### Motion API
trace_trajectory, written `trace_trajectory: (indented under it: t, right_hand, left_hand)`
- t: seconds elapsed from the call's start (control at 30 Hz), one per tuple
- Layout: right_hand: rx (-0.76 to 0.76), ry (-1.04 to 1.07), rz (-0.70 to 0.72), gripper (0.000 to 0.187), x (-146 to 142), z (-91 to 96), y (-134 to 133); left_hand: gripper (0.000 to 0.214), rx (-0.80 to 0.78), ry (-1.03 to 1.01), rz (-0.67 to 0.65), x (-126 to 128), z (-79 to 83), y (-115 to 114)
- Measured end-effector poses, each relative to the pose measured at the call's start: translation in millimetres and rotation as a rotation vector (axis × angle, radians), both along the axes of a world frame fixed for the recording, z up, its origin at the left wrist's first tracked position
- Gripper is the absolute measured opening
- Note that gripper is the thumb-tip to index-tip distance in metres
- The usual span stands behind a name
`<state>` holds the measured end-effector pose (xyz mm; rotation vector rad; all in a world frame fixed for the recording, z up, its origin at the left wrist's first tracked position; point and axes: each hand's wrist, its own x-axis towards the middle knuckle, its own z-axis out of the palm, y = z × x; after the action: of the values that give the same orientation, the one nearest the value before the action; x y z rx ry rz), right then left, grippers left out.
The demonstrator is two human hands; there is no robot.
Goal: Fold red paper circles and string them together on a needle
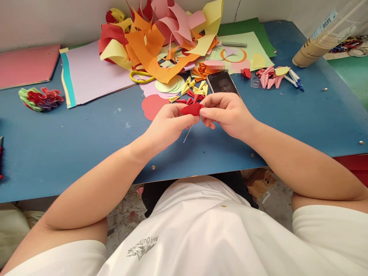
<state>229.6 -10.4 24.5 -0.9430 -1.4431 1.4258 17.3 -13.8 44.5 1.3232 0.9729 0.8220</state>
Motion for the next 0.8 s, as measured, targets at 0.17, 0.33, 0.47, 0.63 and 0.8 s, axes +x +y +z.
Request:
trace_trajectory:
  t: [0.17, 0.33, 0.47, 0.63, 0.8]
  right_hand:
    - [0.016, -0.002, -0.008, 0.026, 0, -0.3, -1]
    - [0.032, -0.008, -0.051, 0.037, -1, -2.2, -1]
    - [0.047, 0.015, -0.100, 0.038, -3, -3.7, -1]
    - [0.058, 0.041, -0.103, 0.039, -4, -4.3, 0]
    - [0.066, 0.072, -0.118, 0.037, -4, -5.6, -1]
  left_hand:
    - [0.009, 0.028, 0.018, -0.035, -2, -1.2, 2]
    - [0.034, 0.143, 0.078, 0.073, -1, -3.7, -1]
    - [0.048, 0.173, 0.020, 0.121, 2, -6.1, -4]
    - [0.043, 0.167, -0.084, 0.087, 2, -14.5, -1]
    - [0.034, 0.218, -0.136, 0.079, 1, -22.1, 1]
